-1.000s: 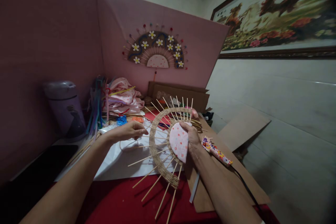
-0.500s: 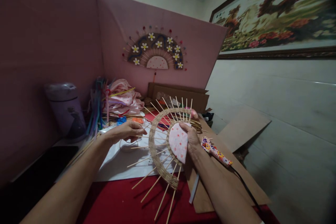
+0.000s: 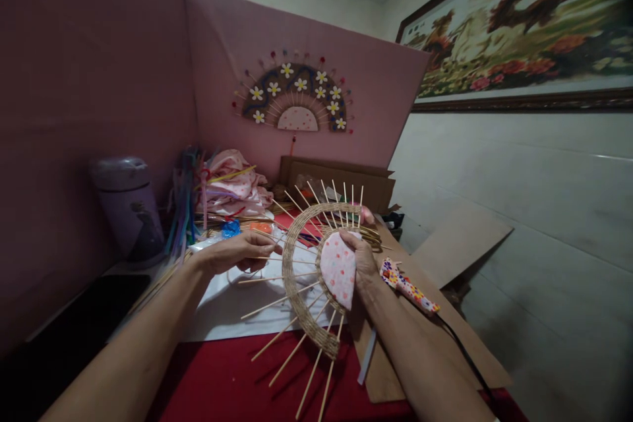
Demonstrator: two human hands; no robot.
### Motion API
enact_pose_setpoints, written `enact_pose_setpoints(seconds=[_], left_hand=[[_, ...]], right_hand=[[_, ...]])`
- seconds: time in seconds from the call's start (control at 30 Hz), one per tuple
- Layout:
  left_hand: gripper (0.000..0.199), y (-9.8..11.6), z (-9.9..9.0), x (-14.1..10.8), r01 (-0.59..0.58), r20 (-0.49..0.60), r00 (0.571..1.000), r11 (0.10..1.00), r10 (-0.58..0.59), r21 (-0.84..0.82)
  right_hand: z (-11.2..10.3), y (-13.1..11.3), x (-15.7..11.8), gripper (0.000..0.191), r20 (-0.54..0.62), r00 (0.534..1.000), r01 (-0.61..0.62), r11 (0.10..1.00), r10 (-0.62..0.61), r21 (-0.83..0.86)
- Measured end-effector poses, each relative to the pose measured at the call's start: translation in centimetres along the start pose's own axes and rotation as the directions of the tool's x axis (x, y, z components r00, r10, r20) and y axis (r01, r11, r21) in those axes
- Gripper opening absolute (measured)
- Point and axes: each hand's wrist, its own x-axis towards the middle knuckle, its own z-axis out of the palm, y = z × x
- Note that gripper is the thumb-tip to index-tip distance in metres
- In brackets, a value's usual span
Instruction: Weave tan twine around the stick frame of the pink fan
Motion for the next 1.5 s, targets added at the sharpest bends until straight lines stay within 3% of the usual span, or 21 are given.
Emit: enact_pose_setpoints(seconds=[0.13,0.47,0.67,0.83,1.0,1.3,1.5], left_hand=[[0.032,-0.2,0.1,0.1,-0.009,-0.039,0.999,0.990,0.003,-0.144],[0.023,-0.3,0.8,0.5,-0.013,-0.018,1.000,0.971,0.009,-0.240],[0.020,-0.7,1.5,1.0,-0.023,-0.009,1.000,0.940,0.021,-0.340],[0.019,-1.3,1.8,1.4,-0.057,-0.002,0.998,0.943,0.060,-0.327],[0.024,-0.7,2.3,1.3,-0.071,0.008,0.997,0.958,0.076,-0.279],[0.028,-0.2,2.5,1.6,-0.147,-0.103,0.988,0.908,0.115,-0.393],[0.026,0.1,3.3,1.9,-0.126,-0.204,0.978,0.892,0.039,-0.435]], right_hand=[[0.3,-0.5,-0.5,0.031,0.001,0.999,-0.041,0.999,0.041,-0.013],[0.6,-0.8,-1.0,0.034,-0.014,0.996,-0.085,0.996,0.085,-0.002],[0.7,-0.4,-0.8,0.013,-0.003,0.993,-0.120,0.992,0.120,0.027],[0.8,-0.4,-1.2,0.008,0.013,0.990,-0.139,0.988,0.139,0.073],[0.9,-0.6,-1.2,0.007,0.013,0.987,-0.162,0.981,0.161,0.108],[0.8,-0.7,-1.5,0.006,0.018,0.976,-0.218,0.963,0.218,0.159],[1.0,-0.9,-1.8,0.008,-0.017,0.959,-0.271,0.931,0.283,0.244]])
